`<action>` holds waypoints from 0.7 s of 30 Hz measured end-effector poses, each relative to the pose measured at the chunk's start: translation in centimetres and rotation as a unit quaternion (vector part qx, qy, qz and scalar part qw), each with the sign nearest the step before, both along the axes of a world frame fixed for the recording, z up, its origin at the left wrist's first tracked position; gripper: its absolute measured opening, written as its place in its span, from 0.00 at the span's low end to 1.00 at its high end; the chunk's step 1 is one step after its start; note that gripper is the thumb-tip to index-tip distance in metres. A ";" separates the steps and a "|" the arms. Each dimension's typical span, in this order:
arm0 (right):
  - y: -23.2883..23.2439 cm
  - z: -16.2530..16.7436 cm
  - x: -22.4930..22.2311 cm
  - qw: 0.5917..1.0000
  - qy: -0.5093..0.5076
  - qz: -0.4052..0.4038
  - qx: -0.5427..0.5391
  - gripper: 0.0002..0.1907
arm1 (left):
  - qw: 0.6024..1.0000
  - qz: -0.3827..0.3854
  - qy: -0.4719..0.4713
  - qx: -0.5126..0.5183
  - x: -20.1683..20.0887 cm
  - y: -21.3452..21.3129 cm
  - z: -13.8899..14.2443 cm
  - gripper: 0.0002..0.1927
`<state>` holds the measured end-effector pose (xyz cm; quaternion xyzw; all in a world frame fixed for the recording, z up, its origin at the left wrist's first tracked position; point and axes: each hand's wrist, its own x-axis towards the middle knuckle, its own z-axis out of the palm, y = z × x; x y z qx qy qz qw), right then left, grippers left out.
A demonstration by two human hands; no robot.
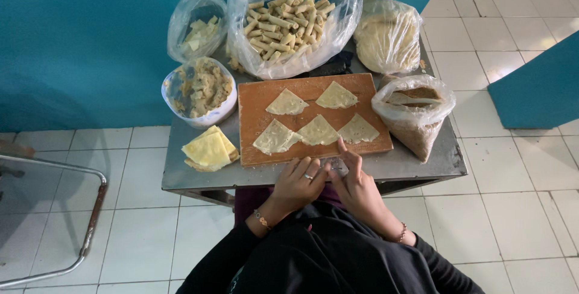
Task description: The person cuts a round flat dough sheet on a wooden board into triangular pieces using a knife, then arranges the triangles on the board and spreads filling from a plastic bag onto them with a spoon. Bags of dough pieces and bowls of filling sit on the metal table.
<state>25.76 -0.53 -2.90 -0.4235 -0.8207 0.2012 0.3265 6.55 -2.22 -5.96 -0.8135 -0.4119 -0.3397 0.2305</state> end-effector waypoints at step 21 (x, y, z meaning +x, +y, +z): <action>-0.2 -5.4 1.8 0.985 0.168 -0.030 -0.014 0.19 | 0.999 -0.001 0.042 -0.003 0.2 0.4 0.1 0.11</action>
